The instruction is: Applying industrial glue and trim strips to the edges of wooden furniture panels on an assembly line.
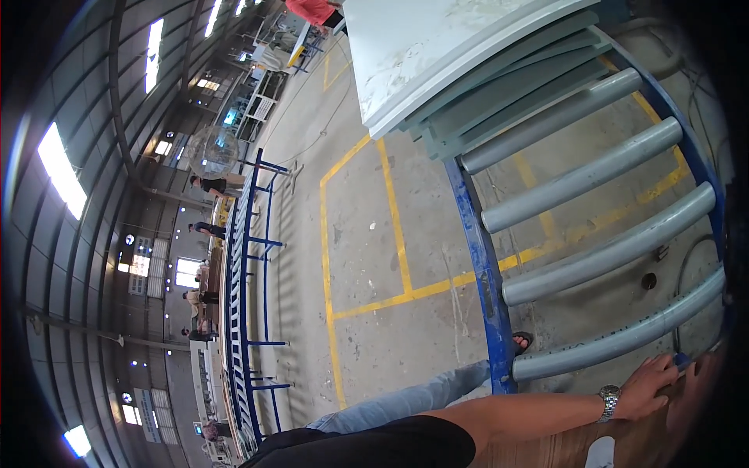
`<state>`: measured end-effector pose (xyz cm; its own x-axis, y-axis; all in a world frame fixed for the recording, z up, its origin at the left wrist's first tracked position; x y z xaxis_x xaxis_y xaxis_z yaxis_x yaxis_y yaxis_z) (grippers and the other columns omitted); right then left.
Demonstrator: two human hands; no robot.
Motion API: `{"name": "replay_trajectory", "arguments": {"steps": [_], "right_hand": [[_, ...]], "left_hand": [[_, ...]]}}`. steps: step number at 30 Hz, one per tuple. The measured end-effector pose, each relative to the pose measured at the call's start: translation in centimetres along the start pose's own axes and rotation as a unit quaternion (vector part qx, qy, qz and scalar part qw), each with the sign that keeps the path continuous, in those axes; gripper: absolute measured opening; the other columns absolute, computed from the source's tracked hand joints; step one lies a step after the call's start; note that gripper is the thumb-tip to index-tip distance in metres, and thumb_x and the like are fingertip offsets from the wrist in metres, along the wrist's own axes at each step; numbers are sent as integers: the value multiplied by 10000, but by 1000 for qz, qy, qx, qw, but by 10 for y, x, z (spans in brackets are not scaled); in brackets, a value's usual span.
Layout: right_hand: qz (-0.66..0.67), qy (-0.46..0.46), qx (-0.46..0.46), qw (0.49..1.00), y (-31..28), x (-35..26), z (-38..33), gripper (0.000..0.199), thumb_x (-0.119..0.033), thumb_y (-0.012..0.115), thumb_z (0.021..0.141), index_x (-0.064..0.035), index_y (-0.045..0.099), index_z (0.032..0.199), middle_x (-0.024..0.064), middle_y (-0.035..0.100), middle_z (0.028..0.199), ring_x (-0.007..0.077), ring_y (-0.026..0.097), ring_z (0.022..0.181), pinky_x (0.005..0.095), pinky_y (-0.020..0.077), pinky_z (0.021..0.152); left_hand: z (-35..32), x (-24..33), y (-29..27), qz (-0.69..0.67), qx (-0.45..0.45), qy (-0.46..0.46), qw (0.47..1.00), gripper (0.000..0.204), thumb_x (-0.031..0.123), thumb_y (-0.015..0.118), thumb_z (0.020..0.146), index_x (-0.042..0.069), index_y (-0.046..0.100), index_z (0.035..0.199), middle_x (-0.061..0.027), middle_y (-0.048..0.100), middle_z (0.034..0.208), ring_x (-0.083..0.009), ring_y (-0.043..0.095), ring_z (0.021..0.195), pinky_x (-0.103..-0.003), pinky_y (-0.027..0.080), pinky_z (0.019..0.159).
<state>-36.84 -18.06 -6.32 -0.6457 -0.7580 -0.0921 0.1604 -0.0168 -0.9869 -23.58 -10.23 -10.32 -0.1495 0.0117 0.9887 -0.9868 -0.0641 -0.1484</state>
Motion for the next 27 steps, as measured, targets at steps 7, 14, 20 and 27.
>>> {"name": "replay_trajectory", "arguments": {"steps": [7, 14, 20, 27], "right_hand": [[-6, 44, 6, 999, -14, -3, 16, 279, -215, 657, 891, 13, 543, 1004, 245, 534, 1159, 500, 533, 1242, 636, 416, 1136], [10, 19, 72, 997, -18, -8, 16, 344, -262, 685, 807, 3, 484, 894, 232, 503, 1061, 492, 544, 1184, 689, 400, 1100], [23, 4, 134, 991, -26, -15, 15, 237, -228, 650, 788, -51, 496, 819, 193, 458, 941, 434, 517, 976, 648, 415, 1026], [46, 7, 107, 993, -30, -20, 9, 195, -235, 690, 734, -92, 647, 859, 199, 513, 969, 433, 531, 1026, 662, 393, 1066]], "left_hand": [[7, 6, -1, 13, -24, 37, 999, 364, 132, 760, 827, 68, 542, 1111, -161, 488, 1150, -394, 519, 1136, -500, 414, 953], [5, 9, -1, 35, -47, 9, 998, 376, 185, 763, 895, 62, 570, 1193, -172, 526, 1188, -416, 558, 1163, -520, 457, 979], [0, 6, -3, 59, -56, 24, 996, 352, 253, 739, 976, 73, 613, 1251, -179, 576, 1196, -428, 596, 1125, -512, 492, 978], [-6, 9, -3, 66, -56, 32, 996, 330, 302, 753, 989, 76, 651, 1207, -157, 610, 1135, -372, 631, 1025, -468, 521, 914]]}}
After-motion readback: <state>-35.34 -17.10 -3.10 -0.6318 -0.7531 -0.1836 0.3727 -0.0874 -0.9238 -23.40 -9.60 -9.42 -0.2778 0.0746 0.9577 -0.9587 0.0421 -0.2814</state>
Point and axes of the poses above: each hand's wrist, its own z-axis towards the middle knuckle, its own y-axis out of the palm, x = y × z, the point moved 7 cm from there along z, towards the middle knuckle
